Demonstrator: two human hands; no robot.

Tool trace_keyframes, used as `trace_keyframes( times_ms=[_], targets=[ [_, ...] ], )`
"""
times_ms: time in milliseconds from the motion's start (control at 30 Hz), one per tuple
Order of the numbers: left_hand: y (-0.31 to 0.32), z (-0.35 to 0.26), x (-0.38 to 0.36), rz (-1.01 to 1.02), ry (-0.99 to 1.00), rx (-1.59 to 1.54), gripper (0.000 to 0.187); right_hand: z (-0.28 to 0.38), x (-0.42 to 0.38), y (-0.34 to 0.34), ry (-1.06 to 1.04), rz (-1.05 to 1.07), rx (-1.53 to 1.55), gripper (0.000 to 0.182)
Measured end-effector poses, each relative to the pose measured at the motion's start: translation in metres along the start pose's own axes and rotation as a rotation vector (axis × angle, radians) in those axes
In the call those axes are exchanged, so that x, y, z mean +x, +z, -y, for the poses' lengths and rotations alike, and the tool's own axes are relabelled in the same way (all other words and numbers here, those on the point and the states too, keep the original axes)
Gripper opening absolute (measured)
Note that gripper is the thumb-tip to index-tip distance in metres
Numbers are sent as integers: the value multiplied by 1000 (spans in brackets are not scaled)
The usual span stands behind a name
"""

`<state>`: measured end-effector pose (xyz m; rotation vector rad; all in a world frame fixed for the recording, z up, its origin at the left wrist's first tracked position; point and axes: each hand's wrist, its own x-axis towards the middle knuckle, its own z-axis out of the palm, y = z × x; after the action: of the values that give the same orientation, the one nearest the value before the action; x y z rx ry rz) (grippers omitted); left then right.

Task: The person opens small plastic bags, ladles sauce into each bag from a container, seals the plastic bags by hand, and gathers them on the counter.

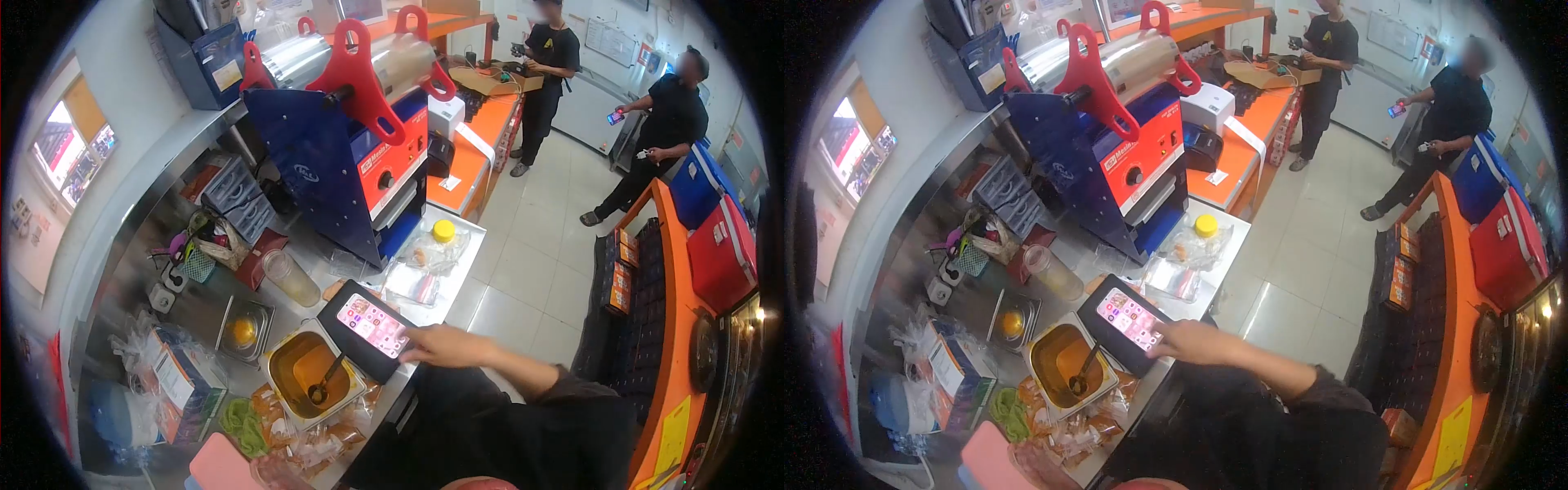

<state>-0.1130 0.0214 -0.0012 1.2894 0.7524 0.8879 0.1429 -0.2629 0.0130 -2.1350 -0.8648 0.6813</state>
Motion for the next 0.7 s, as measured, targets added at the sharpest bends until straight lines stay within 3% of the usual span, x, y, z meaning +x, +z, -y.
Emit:
trace_keyframes(
  times_ms=[67, 133, 167, 233, 500, 600, 700],
  targets=[
    [3, 3, -5, 27, -37, -36, 72, 8, 21, 31, 94, -92, 82, 58],
    [10, 7, -12, 62, -88, -83, 72, 4, 41, 63, -198, -510, 209, 66],
    [14, 10, -14, 79, -116, -111, 72, 12, 45, 67, -197, -514, 210, 66],
    [19, 15, -19, 101, -157, -129, 71, 30, 49, 75, -115, -395, 561, 62],
    [38, 37, -30, 66, -189, -57, 65, 40, 60, 88, -173, -445, 612, 41],
    [36, 38, -29, 167, -207, -115, 61, 37, 62, 93, -151, -439, 738, 31],
    [41, 31, -28, 202, -221, -124, 59, 31, 64, 91, -136, -277, 837, 28]
  ],
)
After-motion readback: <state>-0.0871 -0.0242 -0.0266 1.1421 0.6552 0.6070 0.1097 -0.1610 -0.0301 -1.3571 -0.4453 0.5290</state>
